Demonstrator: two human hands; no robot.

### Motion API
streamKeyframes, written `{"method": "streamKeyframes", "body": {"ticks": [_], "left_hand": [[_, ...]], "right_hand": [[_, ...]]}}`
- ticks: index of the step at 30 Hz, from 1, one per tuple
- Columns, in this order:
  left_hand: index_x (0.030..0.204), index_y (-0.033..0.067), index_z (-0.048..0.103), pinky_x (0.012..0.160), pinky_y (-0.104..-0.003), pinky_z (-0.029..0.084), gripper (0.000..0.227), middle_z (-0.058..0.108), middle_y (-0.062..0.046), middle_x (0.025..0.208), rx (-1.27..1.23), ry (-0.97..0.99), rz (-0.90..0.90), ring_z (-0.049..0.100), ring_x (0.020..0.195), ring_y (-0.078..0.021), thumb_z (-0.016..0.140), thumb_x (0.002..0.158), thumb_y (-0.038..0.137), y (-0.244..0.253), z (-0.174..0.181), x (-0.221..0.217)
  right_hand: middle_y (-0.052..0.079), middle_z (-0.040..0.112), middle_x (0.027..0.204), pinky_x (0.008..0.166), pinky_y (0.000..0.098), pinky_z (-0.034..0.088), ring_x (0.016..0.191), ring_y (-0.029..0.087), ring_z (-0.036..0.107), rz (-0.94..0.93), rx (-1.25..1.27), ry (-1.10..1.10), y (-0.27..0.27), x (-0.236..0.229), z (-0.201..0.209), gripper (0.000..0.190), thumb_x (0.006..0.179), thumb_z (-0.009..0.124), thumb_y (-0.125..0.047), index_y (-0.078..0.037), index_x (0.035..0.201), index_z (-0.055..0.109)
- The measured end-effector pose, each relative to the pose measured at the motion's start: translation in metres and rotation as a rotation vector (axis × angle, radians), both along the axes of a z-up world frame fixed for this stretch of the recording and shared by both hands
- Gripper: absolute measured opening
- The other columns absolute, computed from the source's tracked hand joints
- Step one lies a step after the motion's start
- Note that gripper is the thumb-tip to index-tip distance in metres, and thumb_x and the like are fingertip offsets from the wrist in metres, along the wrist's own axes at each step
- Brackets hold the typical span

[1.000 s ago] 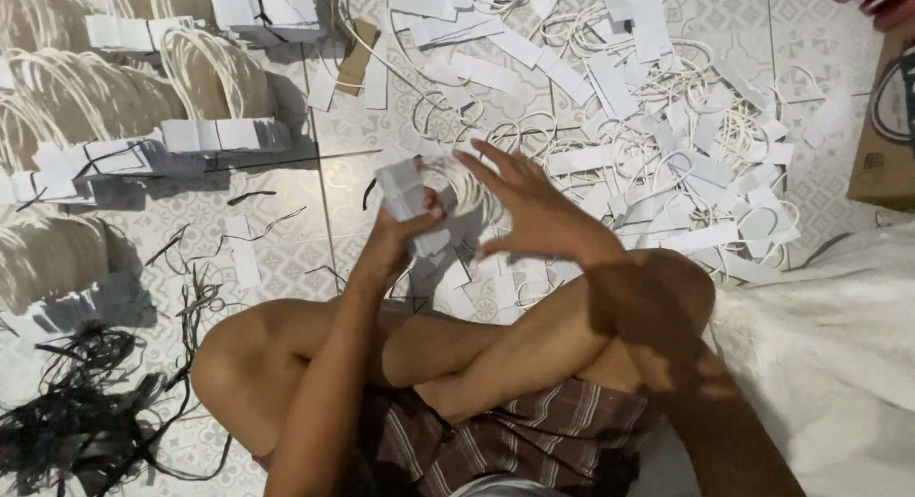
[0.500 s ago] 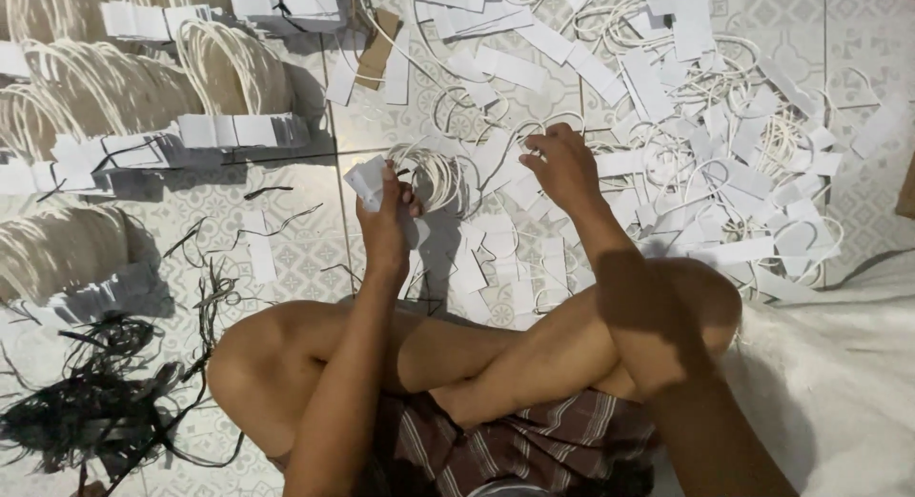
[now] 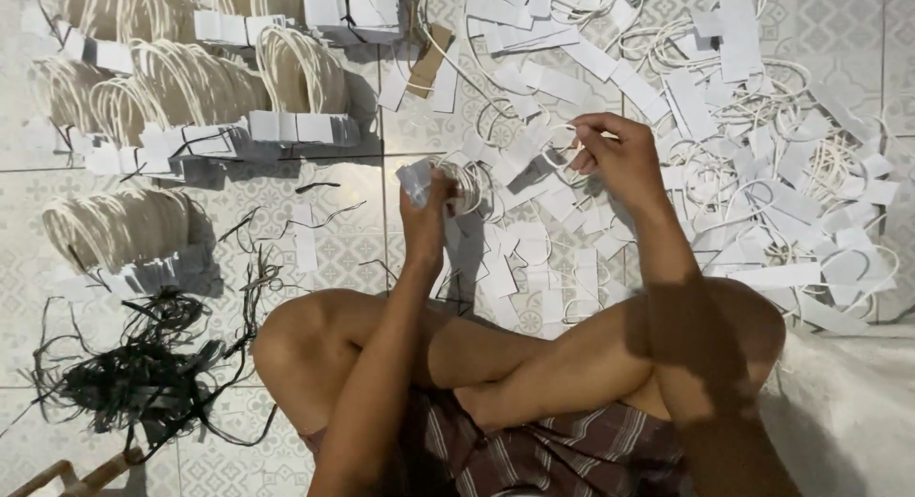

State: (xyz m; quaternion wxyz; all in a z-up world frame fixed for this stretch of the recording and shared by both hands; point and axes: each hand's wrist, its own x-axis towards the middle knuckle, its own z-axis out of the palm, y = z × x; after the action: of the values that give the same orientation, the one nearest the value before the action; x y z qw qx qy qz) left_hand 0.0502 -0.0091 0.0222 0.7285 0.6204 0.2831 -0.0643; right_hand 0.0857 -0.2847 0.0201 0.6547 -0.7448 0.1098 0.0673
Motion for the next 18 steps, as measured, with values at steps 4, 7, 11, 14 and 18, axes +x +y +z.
{"method": "streamKeyframes", "body": {"ticks": [4,7,11,14,18], "left_hand": [[0.136,0.0158,0.053,0.086,-0.033,0.054,0.068,0.067,-0.007,0.119,0.109,-0.003,-0.156,0.062,0.102,-0.0154,0.082,0.086,0.051,-0.003,-0.006,-0.007],[0.129,0.0156,0.054,0.097,-0.036,0.052,0.059,0.069,-0.005,0.125,0.068,-0.144,-0.301,0.063,0.114,-0.0149,0.085,0.086,0.041,-0.010,0.013,-0.009],[0.157,0.0107,0.033,0.117,-0.053,0.036,0.105,0.048,-0.021,0.151,0.148,0.025,-0.507,0.045,0.142,-0.0370,0.090,0.075,0.043,-0.016,0.004,-0.013],[0.146,0.0142,0.048,0.114,-0.049,0.041,0.081,0.061,-0.015,0.139,0.127,-0.039,-0.482,0.055,0.133,-0.0305,0.089,0.080,0.034,-0.015,-0.018,-0.018],[0.130,0.0138,0.060,0.106,-0.040,0.048,0.048,0.074,-0.007,0.117,0.026,-0.112,-0.333,0.066,0.113,-0.0156,0.082,0.088,0.022,-0.013,0.012,-0.016]], "right_hand": [[0.015,0.065,0.096,0.059,0.0248,0.062,0.064,0.014,0.068,0.013,0.079,0.006,0.007,-0.004,0.012,0.017,0.106,0.059,-0.006,0.000,0.119,0.068],[0.016,0.066,0.096,0.058,0.0268,0.064,0.064,0.017,0.069,0.040,0.136,0.017,0.013,-0.006,0.017,0.014,0.103,0.062,-0.004,0.001,0.113,0.070],[0.018,0.066,0.100,0.067,0.0332,0.065,0.079,0.024,0.073,0.092,0.133,0.039,0.022,-0.008,0.029,0.013,0.104,0.062,-0.006,0.001,0.111,0.070],[0.016,0.065,0.102,0.078,0.0343,0.064,0.092,0.024,0.072,0.112,0.172,0.068,0.027,-0.010,0.028,0.014,0.105,0.061,-0.010,0.001,0.107,0.069],[0.019,0.063,0.110,0.086,0.0374,0.063,0.104,0.027,0.070,0.153,0.143,-0.005,0.034,-0.011,0.020,0.020,0.086,0.083,-0.001,0.002,0.092,0.064]]}}
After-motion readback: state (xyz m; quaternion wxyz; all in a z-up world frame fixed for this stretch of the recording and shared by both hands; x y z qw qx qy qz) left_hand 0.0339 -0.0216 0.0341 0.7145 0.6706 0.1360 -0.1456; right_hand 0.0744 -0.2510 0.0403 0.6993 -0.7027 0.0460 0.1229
